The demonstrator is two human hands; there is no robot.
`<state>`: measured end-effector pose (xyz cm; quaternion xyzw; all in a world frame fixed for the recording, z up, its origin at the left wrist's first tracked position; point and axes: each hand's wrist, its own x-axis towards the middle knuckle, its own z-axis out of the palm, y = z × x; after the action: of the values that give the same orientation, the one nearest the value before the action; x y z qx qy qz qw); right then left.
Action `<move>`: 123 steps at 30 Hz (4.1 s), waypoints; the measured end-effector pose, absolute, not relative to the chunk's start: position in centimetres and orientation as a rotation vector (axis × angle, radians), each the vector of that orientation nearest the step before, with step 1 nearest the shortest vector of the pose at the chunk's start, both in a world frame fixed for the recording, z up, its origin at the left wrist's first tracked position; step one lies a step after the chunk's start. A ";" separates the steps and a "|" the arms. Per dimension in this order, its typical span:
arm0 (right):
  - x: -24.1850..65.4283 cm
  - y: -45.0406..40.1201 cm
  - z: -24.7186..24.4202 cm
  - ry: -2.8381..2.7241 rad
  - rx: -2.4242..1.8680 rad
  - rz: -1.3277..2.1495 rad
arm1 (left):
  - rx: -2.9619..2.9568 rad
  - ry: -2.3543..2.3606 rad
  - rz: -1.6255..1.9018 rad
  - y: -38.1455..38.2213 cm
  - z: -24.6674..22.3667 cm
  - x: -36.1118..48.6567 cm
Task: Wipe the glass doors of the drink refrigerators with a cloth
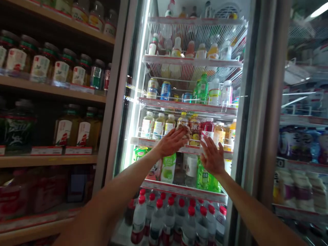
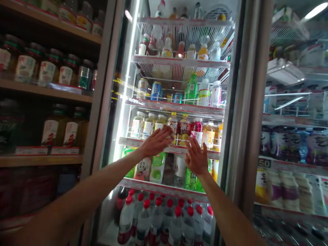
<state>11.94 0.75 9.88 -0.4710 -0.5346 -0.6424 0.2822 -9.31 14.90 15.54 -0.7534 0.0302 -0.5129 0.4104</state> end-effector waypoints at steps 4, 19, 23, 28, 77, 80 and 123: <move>12.1 0.9 9.9 -1.435 -1.256 -1.727 | -1.840 -0.135 -1.507 16.7 16.1 -11.8; 12.0 0.8 9.8 -1.426 -1.262 -1.720 | -1.882 -0.189 -1.560 17.1 12.1 -12.9; 11.9 0.8 9.8 -1.424 -1.259 -1.710 | -1.700 -0.497 -1.931 19.4 12.5 -16.2; 12.1 0.8 9.7 -1.436 -1.287 -1.697 | -1.879 -0.210 -1.580 16.6 10.2 -12.6; 12.2 0.6 9.7 -1.450 -1.299 -1.649 | -2.009 -0.094 -1.392 17.3 4.4 -13.9; 12.2 0.6 9.6 -1.448 -1.304 -1.643 | -1.903 -0.359 -1.660 19.2 4.5 -17.6; 11.8 0.5 9.9 -1.451 -1.380 -1.591 | -1.949 -0.428 -1.722 18.0 0.1 -17.6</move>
<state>11.77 0.52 9.92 -0.5168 -0.5432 -0.5958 0.2879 -17.57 18.02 0.12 -0.7159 -0.1573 -0.6325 0.2504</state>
